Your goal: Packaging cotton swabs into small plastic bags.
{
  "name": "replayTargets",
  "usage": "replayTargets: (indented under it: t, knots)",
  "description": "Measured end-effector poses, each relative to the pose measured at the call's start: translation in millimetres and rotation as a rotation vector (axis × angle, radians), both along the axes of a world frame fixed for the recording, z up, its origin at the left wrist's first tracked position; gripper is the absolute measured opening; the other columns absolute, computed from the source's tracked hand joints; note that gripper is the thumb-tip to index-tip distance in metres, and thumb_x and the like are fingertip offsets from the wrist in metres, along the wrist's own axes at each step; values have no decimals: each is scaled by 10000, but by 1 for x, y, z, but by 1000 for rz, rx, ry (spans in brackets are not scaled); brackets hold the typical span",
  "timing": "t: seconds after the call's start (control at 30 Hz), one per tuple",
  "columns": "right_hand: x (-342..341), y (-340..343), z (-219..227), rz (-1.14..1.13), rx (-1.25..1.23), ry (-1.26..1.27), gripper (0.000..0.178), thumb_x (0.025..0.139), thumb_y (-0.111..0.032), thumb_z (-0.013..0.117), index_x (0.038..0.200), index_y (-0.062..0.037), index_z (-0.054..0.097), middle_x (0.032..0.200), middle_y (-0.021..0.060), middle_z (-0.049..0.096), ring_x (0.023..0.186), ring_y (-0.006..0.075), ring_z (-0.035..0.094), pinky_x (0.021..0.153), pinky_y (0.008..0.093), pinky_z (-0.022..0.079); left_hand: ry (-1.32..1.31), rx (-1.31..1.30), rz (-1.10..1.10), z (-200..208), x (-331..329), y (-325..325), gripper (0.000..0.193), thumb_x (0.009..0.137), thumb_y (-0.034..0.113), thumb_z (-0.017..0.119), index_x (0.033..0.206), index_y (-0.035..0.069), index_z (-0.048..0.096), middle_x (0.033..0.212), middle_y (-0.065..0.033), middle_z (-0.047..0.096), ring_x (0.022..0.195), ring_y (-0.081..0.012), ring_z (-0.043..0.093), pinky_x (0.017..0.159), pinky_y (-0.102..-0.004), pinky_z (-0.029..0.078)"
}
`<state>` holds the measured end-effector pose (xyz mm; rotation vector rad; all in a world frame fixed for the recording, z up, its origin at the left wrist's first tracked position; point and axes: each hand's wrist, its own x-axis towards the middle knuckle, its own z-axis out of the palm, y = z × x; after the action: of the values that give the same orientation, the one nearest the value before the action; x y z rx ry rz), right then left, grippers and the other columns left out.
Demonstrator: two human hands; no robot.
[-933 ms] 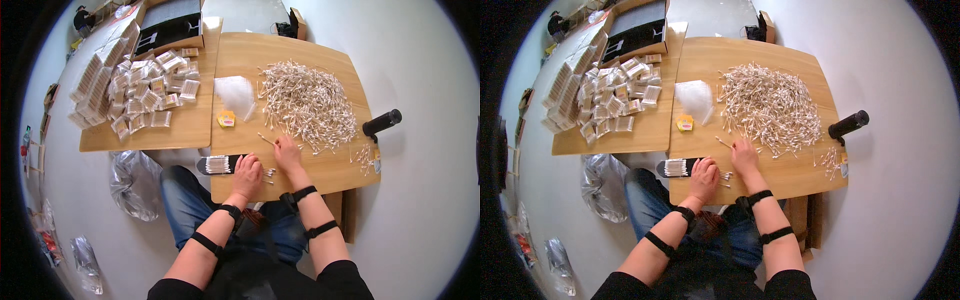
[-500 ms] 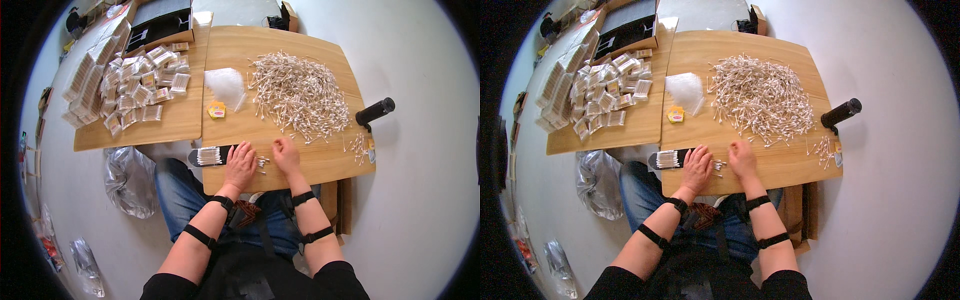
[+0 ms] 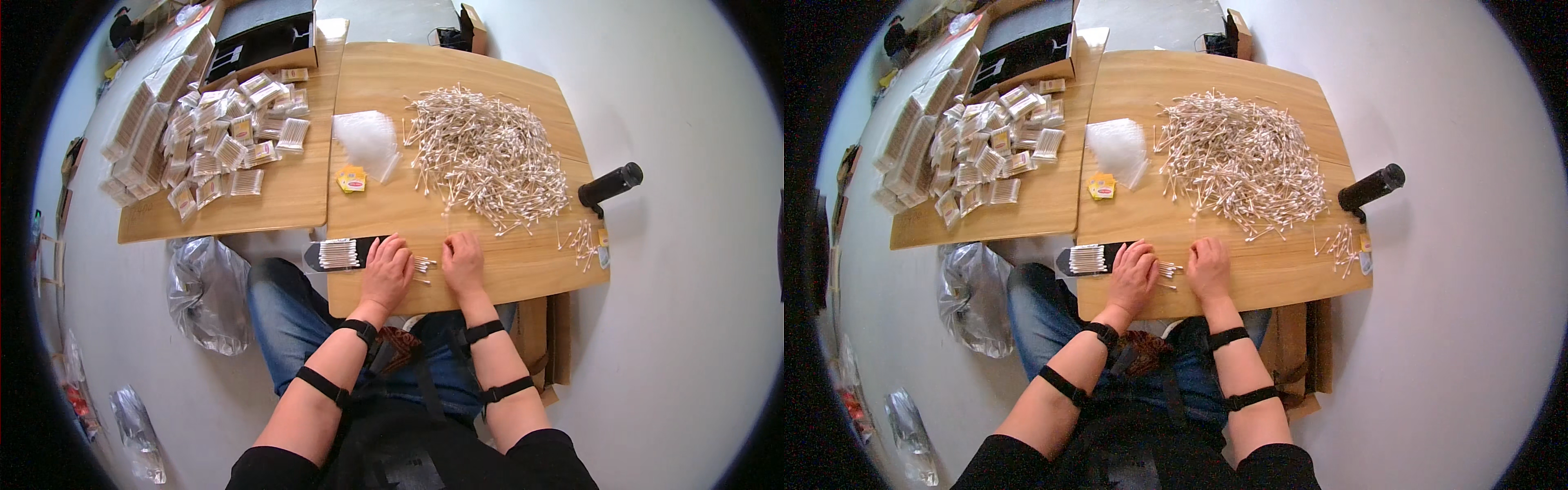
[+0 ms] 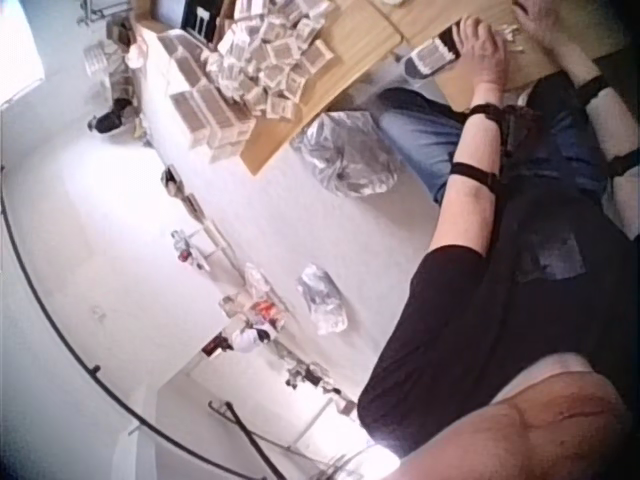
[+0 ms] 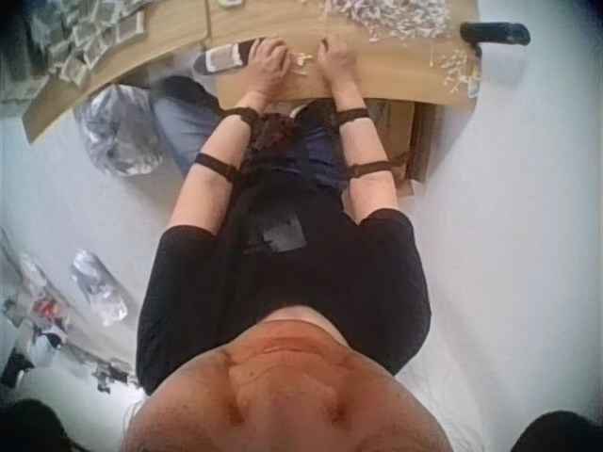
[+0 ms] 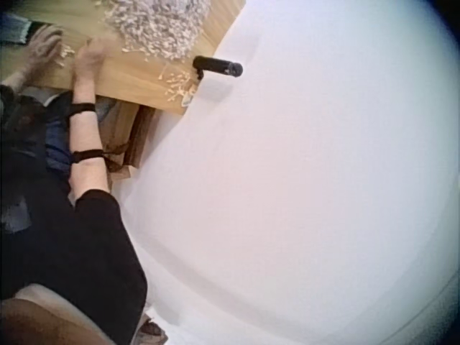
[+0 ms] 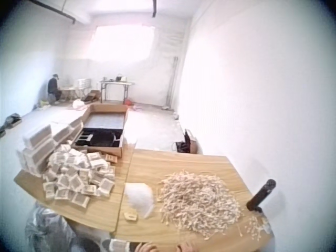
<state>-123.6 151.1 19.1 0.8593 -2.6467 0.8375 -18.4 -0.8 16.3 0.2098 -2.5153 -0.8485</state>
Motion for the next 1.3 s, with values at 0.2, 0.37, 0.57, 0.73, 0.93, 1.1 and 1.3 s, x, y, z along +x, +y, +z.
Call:
replayTargets:
  t: [0.2, 0.37, 0.57, 0.73, 0.93, 1.1, 1.3]
  knots:
    - [13, -7, 4, 77, -75, -65, 119, 763, -35, 667, 859, -47, 599, 839, 118, 588, 813, 316, 574, 747, 422, 469, -1, -3, -5, 0, 1, 0, 131, 892, 175, 599, 972, 72, 603, 1156, -96, 585, 1241, -285, 502, 1103, -465, 313]
    - [1, -13, 1, 21, -41, -49, 100, 806, -45, 638, 906, -49, 646, 874, 122, 627, 807, 306, 620, 716, 398, 506, -23, -10, -5, 0, 0, -1, 140, 893, 180, 593, 983, 74, 602, 1167, -96, 582, 1245, -278, 500, 1106, -461, 310]
    - [-11, -14, 1, 56, -100, -265, 111, 813, -52, 603, 899, -86, 664, 914, 125, 624, 845, 330, 618, 739, 428, 508, -44, -26, 0, -4, 0, -1, 146, 901, 194, 591, 988, 77, 601, 1175, -91, 579, 1252, -261, 497, 1109, -453, 310]
    - [-18, -14, 9, 22, 33, -233, 143, 806, -56, 600, 914, -114, 673, 925, 126, 625, 827, 333, 628, 707, 430, 517, -46, -11, 10, -7, -1, -2, 197, 896, 213, 592, 1037, 74, 593, 1207, -92, 572, 1264, -261, 484, 1115, -449, 305]
    - [-13, -24, 8, 182, 36, -344, 169, 811, -69, 607, 958, -123, 672, 960, 116, 599, 832, 339, 621, 724, 430, 518, -44, -101, 42, -11, -3, 2, 422, 902, 272, 600, 1274, 81, 547, 1419, -101, 472, 1368, -266, 386, 1138, -464, 273]
    - [-38, -31, 13, -76, 69, -66, 265, 832, -116, 638, 1096, -131, 653, 1051, 121, 584, 931, 335, 590, 804, 428, 503, -148, -175, 21, -7, -2, 5, 454, 936, 318, 556, 1328, 92, 516, 1460, -118, 437, 1404, -272, 343, 1156, -474, 232]
    - [-40, -33, 5, -40, 104, 55, 270, 842, -128, 651, 1110, -92, 644, 1011, 124, 576, 951, 329, 571, 829, 431, 481, -103, -86, 39, -10, -2, 2, 327, 917, 272, 582, 1169, 65, 602, 1371, -108, 509, 1358, -262, 400, 1147, -466, 251]
